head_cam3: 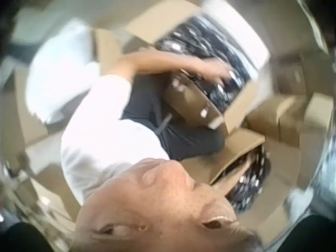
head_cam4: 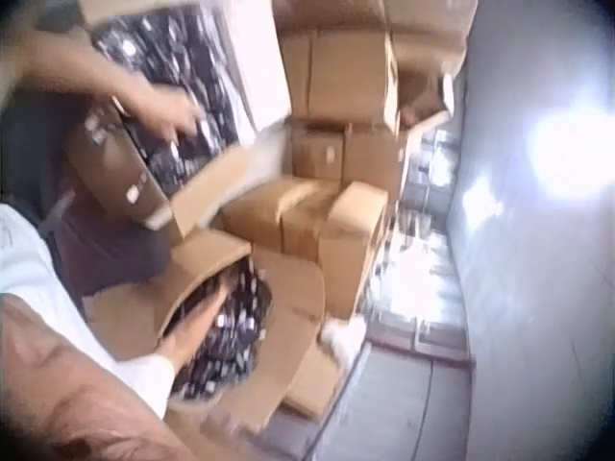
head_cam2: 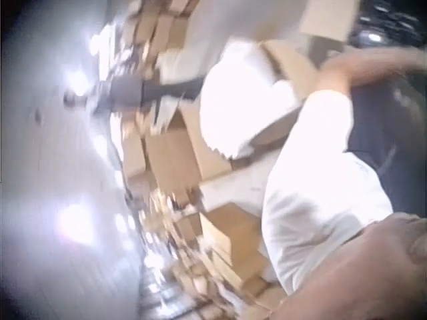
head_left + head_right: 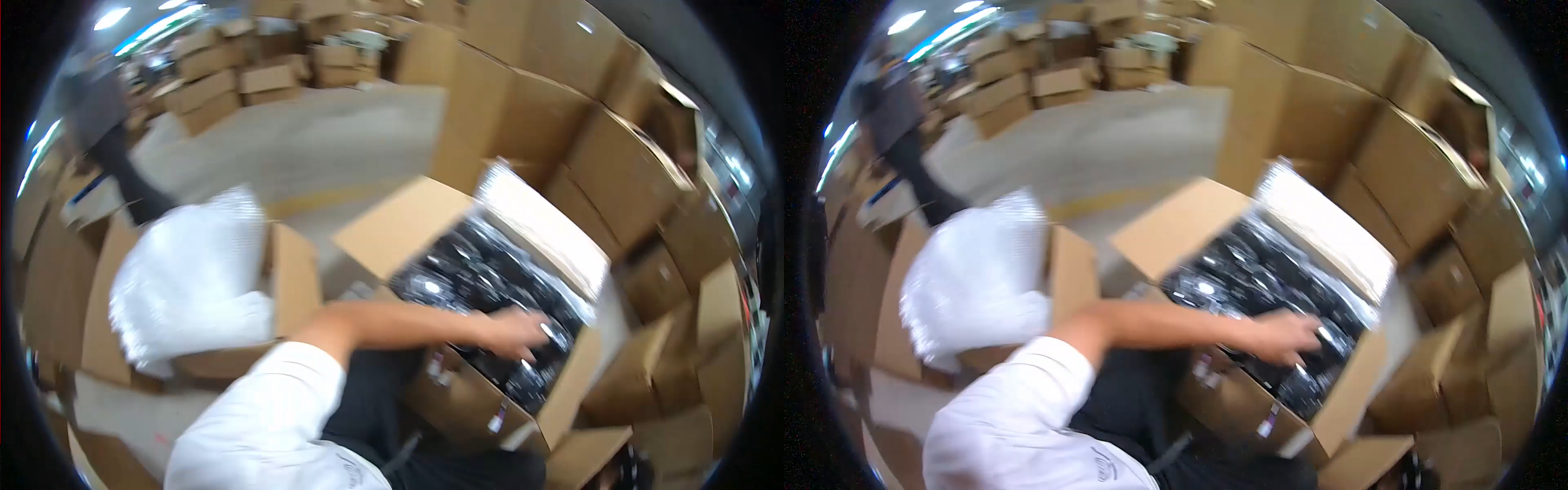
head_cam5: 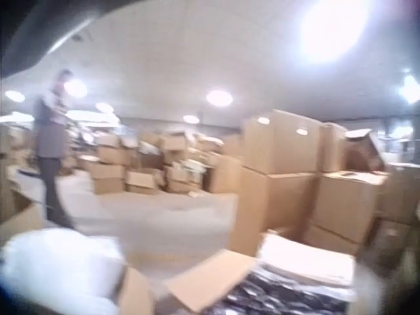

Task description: The person packs vehicle lights by transferring them one by one from one cardboard box and arranging them in layers into another box, placing bubble wrap sheets beneath and between each layer.

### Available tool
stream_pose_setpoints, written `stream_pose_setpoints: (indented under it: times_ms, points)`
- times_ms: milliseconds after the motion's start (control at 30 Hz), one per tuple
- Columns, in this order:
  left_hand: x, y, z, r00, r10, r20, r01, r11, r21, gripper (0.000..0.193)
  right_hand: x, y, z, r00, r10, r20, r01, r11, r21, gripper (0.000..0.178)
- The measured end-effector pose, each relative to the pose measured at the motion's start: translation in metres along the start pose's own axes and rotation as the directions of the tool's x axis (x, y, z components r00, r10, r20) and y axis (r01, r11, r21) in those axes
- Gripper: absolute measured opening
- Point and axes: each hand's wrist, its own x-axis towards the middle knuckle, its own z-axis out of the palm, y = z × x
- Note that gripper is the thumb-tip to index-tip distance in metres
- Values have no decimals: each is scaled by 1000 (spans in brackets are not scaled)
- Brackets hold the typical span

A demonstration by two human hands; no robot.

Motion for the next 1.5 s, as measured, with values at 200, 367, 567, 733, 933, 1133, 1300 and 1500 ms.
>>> stream_pose_setpoints:
  times_ms: [200,367,567,733,933,1133,1300,1500]
  points:
    - [24,54,56,980,199,-18,-200,980,-11,44,-147,-481,34,986,-167,8,158,947,281,48]
    - [26,46,57,989,104,108,-104,995,-6,44,-169,-475,19,990,-130,-46,137,894,426,48]
    - [21,42,60,995,81,61,-79,996,-36,40,-132,-262,-1,979,22,-204,106,798,593,47]
    - [40,63,44,989,131,64,-128,990,-56,40,-95,267,-166,902,160,-401,113,808,578,47]
    - [25,38,45,995,101,-25,-102,993,-59,44,-98,155,-190,694,70,-717,-186,979,-84,65]
    - [27,52,24,997,42,-70,-57,972,-226,46,-123,-9,-211,730,-174,-661,269,962,44,67]
    - [62,97,-9,956,-103,-274,-122,712,-692,41,-126,-96,-153,923,-241,-300,332,893,304,75]
    - [55,129,-70,875,232,-425,-392,855,-339,79,-80,-138,-61,898,-415,145,371,892,258,77]
